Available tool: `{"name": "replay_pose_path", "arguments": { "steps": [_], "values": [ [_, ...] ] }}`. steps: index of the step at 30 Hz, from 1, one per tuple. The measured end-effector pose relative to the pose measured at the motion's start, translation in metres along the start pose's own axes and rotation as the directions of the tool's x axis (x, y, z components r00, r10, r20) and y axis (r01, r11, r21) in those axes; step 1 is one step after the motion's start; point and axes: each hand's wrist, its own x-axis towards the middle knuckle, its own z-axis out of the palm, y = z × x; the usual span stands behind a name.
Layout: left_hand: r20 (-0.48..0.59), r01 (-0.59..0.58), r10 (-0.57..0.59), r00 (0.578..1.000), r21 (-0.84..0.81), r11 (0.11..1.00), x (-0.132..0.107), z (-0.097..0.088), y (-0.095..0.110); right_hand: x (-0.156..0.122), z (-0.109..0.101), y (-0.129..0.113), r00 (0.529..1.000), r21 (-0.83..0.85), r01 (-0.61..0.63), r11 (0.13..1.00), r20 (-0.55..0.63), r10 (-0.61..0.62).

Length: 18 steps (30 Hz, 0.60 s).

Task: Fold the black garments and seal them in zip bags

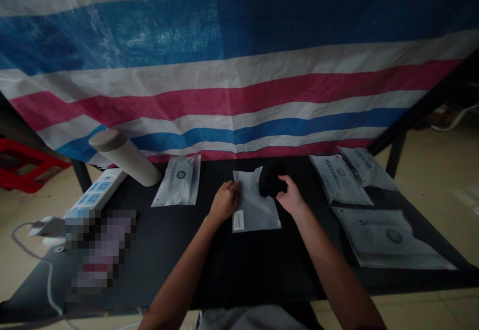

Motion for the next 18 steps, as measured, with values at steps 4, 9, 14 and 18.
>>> {"name": "replay_pose_path", "arguments": {
  "steps": [4, 9, 14, 18],
  "values": [
    [0.009, 0.073, -0.074, 0.997, 0.073, 0.995, 0.000, -0.002, 0.000, 0.011, -0.002, 0.011, 0.998, -0.056, 0.005, 0.998, -0.056, -0.008],
    [0.030, 0.138, -0.143, 0.989, 0.112, 0.984, 0.001, -0.005, 0.002, 0.018, -0.008, 0.013, 0.998, -0.042, 0.040, 0.998, -0.046, -0.042],
    [0.005, 0.179, -0.183, 0.983, 0.192, 0.965, 0.000, -0.003, 0.004, 0.019, -0.009, 0.014, 0.999, -0.038, 0.033, 0.999, -0.034, -0.035],
    [-0.104, 0.194, -0.174, 0.979, 0.220, 0.956, -0.001, -0.003, 0.006, 0.017, -0.008, 0.014, 0.998, -0.056, 0.053, 0.997, -0.021, -0.054]
  ]
}}
